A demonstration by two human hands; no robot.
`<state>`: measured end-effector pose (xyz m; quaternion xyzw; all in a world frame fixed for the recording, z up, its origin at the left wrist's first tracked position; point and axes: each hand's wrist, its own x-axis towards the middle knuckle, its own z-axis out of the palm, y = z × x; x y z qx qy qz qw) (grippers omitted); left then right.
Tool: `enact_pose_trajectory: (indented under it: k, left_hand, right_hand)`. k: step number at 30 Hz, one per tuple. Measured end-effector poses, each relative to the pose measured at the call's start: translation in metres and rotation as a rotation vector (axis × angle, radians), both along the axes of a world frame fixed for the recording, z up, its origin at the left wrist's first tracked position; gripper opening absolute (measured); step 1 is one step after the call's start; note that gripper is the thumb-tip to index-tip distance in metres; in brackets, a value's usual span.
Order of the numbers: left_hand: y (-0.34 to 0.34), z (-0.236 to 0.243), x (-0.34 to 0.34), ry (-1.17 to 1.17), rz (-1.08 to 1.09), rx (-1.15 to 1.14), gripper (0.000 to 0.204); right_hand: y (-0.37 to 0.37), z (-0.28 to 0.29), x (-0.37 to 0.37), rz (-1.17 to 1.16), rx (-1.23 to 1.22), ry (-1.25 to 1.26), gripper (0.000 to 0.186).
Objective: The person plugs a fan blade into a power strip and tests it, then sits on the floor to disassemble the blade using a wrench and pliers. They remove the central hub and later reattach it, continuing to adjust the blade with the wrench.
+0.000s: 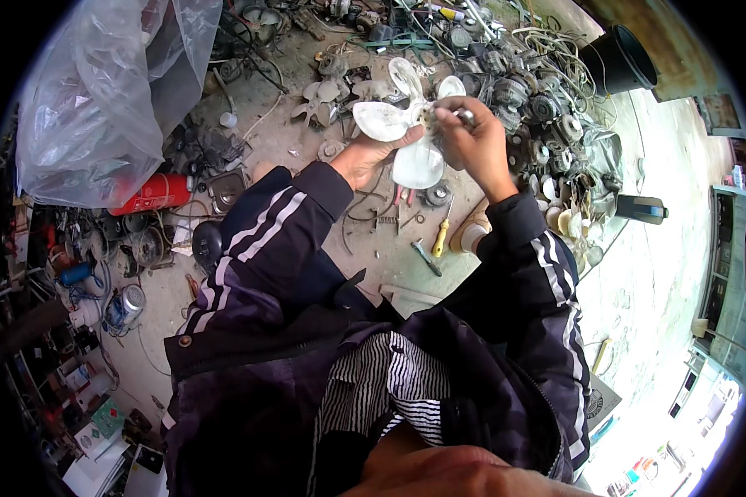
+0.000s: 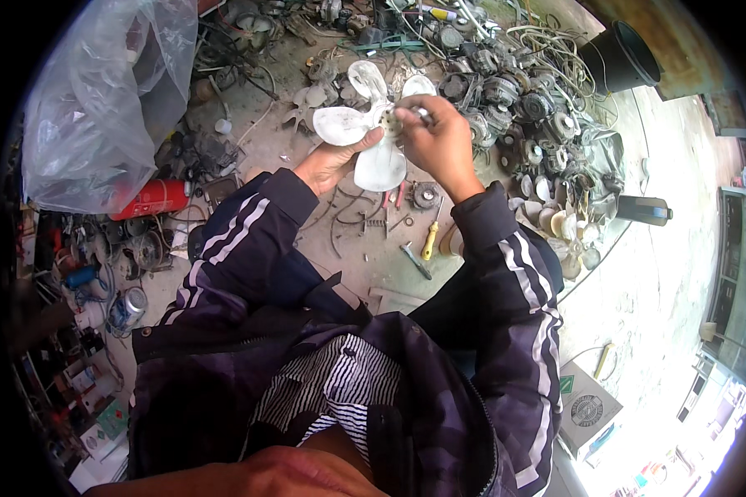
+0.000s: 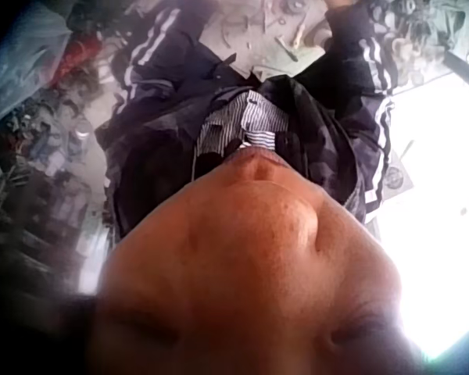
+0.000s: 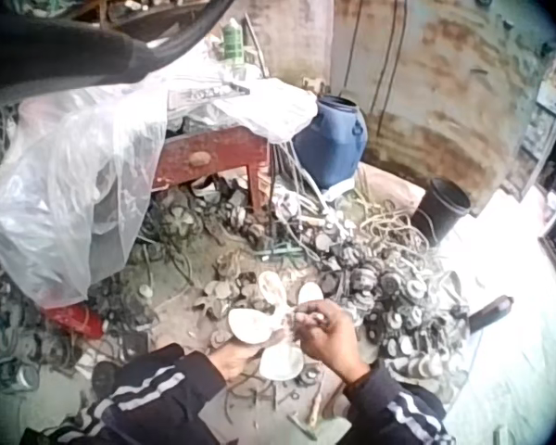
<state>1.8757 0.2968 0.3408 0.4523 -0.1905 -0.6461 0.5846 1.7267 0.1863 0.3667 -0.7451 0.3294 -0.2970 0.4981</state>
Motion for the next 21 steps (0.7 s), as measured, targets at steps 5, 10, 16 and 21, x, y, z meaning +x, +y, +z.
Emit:
enact_pose_trajectory:
  k: [5, 10, 16, 21]
  left_hand:
    - [0.000, -0.009, 0.004, -0.054, 0.023, 0.003, 0.050]
    - [0.001, -0.008, 0.002, -0.058, 0.029, -0.015, 0.061]
    - [0.001, -0.016, 0.008, -0.002, 0.029, -0.036, 0.062]
    - [0.002, -0.003, 0.008, 0.125, 0.049, -0.007, 0.060]
  right_hand:
    - [-0.013, 0.021, -0.008, 0.164, 0.448, -0.109, 0.019]
    - [-0.024, 0.013, -0.014, 0.357, 1.250, -0.486, 0.023]
    - [-0.029, 0.019, -0.013, 0.395, 1.351, -0.701, 0.024]
    - [-0.046, 0.033, -0.034, -0.047, 0.416, 0.049, 0.029]
